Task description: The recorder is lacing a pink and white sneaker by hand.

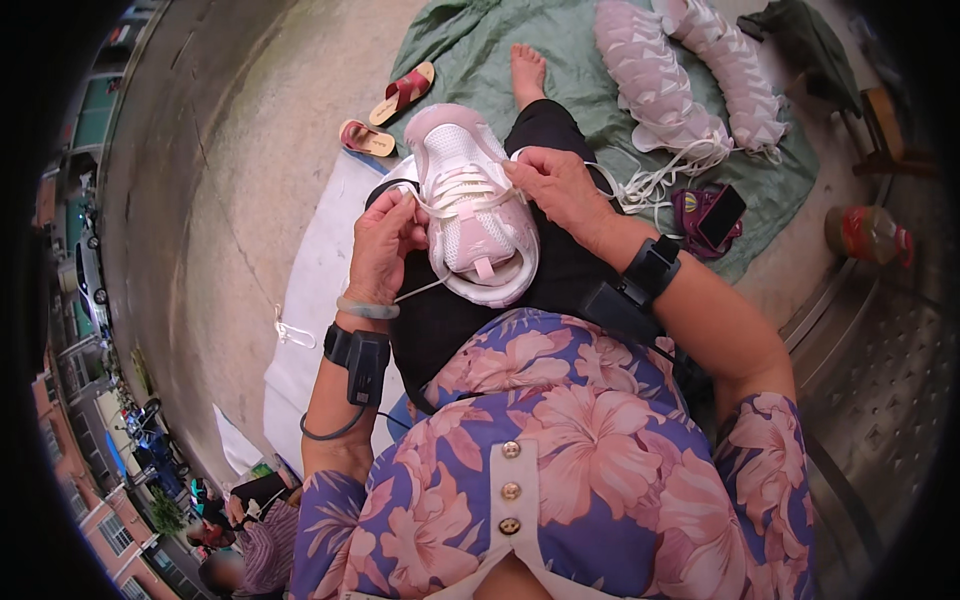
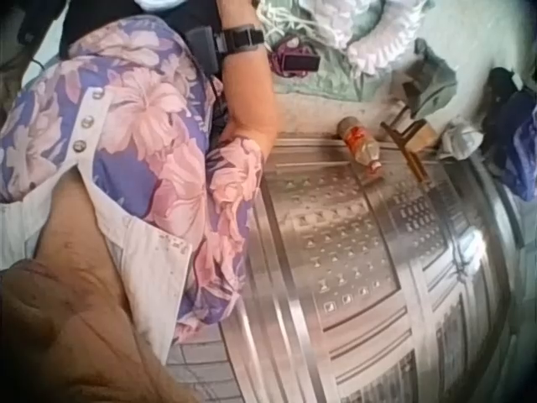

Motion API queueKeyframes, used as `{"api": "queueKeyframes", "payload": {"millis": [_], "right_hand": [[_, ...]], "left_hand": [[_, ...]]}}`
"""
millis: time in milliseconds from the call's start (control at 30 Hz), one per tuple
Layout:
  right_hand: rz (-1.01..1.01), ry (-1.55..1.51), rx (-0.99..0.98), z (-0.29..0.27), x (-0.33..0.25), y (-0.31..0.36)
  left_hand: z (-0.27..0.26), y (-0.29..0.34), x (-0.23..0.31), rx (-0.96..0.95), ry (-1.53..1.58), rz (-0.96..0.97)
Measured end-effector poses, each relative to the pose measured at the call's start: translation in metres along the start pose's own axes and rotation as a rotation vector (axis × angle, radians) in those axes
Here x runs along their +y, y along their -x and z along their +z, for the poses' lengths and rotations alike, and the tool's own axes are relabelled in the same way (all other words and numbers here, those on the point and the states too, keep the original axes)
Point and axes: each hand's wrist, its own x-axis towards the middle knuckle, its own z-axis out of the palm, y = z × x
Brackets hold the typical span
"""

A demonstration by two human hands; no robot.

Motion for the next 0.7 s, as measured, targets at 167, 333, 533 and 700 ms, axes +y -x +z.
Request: {"api": "queueKeyframes", "payload": {"millis": [167, 333, 533, 700], "right_hand": [[0.062, -0.332, 0.01, 0.009, 0.012, 0.014], [0.008, -0.416, 0.016, 0.013, 0.017, 0.016], [0.021, -0.392, -0.015, 0.011, 0.019, 0.018], [0.008, -0.386, -0.016, 0.01, 0.019, 0.019]], "left_hand": [[0.005, 0.017, -0.004, 0.09, -0.05, 0.112], [0.014, 0.027, -0.011, 0.096, 0.111, 0.069], [0.006, 0.028, -0.019, 0.076, 0.05, 0.085], [0.002, 0.031, -0.019, 0.066, -0.083, 0.109]]}}
